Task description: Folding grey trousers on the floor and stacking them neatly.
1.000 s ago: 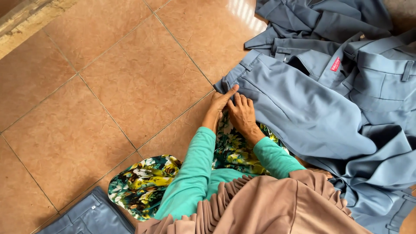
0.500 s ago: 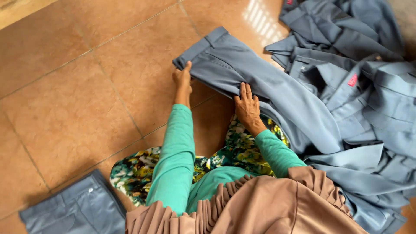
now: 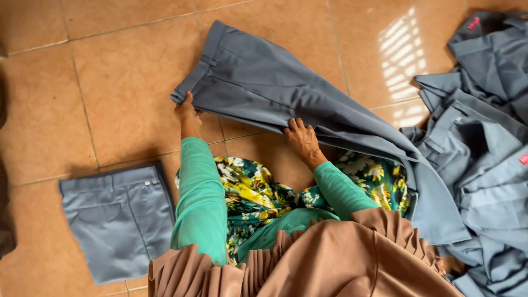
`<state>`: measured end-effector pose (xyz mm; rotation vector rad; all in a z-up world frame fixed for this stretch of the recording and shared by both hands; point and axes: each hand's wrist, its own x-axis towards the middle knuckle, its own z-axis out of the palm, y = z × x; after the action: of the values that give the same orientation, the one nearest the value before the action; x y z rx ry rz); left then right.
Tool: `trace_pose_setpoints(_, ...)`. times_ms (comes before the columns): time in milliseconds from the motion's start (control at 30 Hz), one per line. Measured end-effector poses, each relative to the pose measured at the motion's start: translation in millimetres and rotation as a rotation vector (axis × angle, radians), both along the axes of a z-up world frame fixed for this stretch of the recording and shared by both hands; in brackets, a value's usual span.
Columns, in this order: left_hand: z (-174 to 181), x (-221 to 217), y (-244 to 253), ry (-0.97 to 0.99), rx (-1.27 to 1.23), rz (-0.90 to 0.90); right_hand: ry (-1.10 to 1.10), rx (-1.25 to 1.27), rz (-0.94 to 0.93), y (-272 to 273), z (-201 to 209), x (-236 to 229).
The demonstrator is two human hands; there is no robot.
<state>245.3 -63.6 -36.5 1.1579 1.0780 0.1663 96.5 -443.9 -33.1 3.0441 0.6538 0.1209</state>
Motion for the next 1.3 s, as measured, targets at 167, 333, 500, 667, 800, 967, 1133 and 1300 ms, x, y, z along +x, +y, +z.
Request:
trace_pose_setpoints(167,-47.7,-30.9,76.5,0.011,-0.014,0.148,0.017,-0.018,0.1,32.8,19.0,-8.1)
trace_pose_setpoints(333,-25.6,-59.8,109.9,0.115,0.021,0.161,0.022,-0.018,0.114,25.5,19.7,-5.9)
trace_pose_setpoints(500,-52.5,-95.9,97.4,0.187,0.18,0.35,0.095,0.022,0.053,22.1,11.6,-5.3)
trace_pose_setpoints(667,2.6,-133.6,-58.2,0.015,-0.147,0.228,-0.089,0.158,0.059,36.3,73.6,-8.7)
trace_pose_setpoints(800,233.5,-148.1,-200.3,0.073,-0.717,-0.14,-0.106,0.177,0.076,33.0,82.3,-17.1)
trace_pose_setpoints(967,50.6,-128.1,-220.9,0.18,-0.738,-0.212,-0.046,0.106,0.016,4.8,53.5,-35.3)
trace_pose_setpoints(1133,13.0,-94.3,-164.2,0.105,-0.883,-0.15,-0.1,0.035,-0.012,-37.5,84.3,-36.6)
trace_pose_setpoints(1300,5.9,-69.5,-101.0,-0.045,-0.869,-0.066,-0.111,0.038,-0.026,-41.5,100.3,-38.0)
